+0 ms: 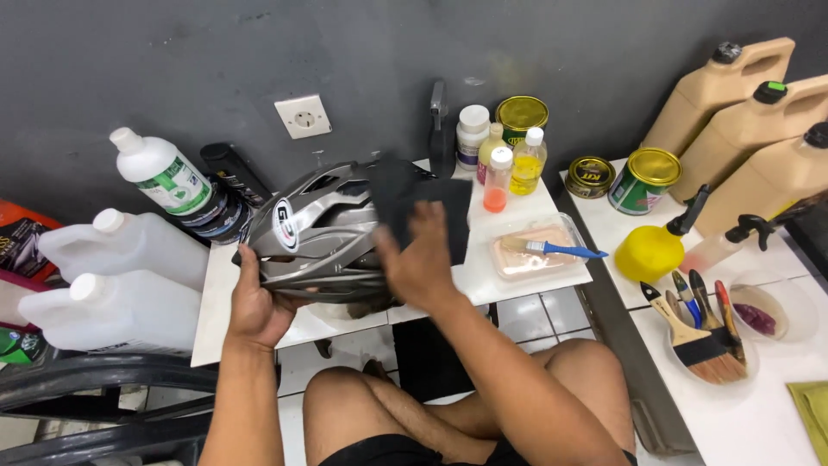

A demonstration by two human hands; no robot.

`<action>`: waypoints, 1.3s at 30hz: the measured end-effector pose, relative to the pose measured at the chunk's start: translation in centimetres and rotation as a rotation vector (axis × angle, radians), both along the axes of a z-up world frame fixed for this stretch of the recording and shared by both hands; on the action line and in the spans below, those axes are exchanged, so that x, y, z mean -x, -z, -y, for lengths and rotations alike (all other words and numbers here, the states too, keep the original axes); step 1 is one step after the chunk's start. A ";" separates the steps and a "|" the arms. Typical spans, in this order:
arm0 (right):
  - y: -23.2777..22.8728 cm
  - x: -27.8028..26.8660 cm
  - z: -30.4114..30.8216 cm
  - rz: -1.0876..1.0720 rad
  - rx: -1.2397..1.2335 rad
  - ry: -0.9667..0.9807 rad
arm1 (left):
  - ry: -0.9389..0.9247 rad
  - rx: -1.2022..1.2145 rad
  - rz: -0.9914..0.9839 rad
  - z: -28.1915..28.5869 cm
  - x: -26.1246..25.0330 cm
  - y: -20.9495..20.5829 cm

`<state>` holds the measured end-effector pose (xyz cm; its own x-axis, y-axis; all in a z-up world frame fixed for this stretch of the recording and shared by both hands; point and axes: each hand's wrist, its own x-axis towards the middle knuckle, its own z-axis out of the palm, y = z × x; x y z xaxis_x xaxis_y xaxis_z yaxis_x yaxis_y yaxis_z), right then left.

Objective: The person wipes a motorcycle helmet with a black cloth, rotating it to clean the exterior and interior surfaces. The helmet is handled one at a time, and the person continues wiping different areas until the end of the clip.

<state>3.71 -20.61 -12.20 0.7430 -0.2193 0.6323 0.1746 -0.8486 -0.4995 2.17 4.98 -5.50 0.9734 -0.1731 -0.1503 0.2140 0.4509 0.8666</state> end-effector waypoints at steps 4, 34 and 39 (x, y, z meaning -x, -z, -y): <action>-8.6 5.8 0.1 -0.033 -0.009 -0.494 | 0.039 -0.019 -0.009 -2.4 -0.6 0.6; -12.6 0.4 -12.3 0.130 0.611 -0.851 | -0.181 -0.006 0.091 4.3 2.9 1.6; -12.8 -5.1 -3.9 0.111 0.488 -0.652 | -0.217 0.033 0.101 4.6 3.5 1.2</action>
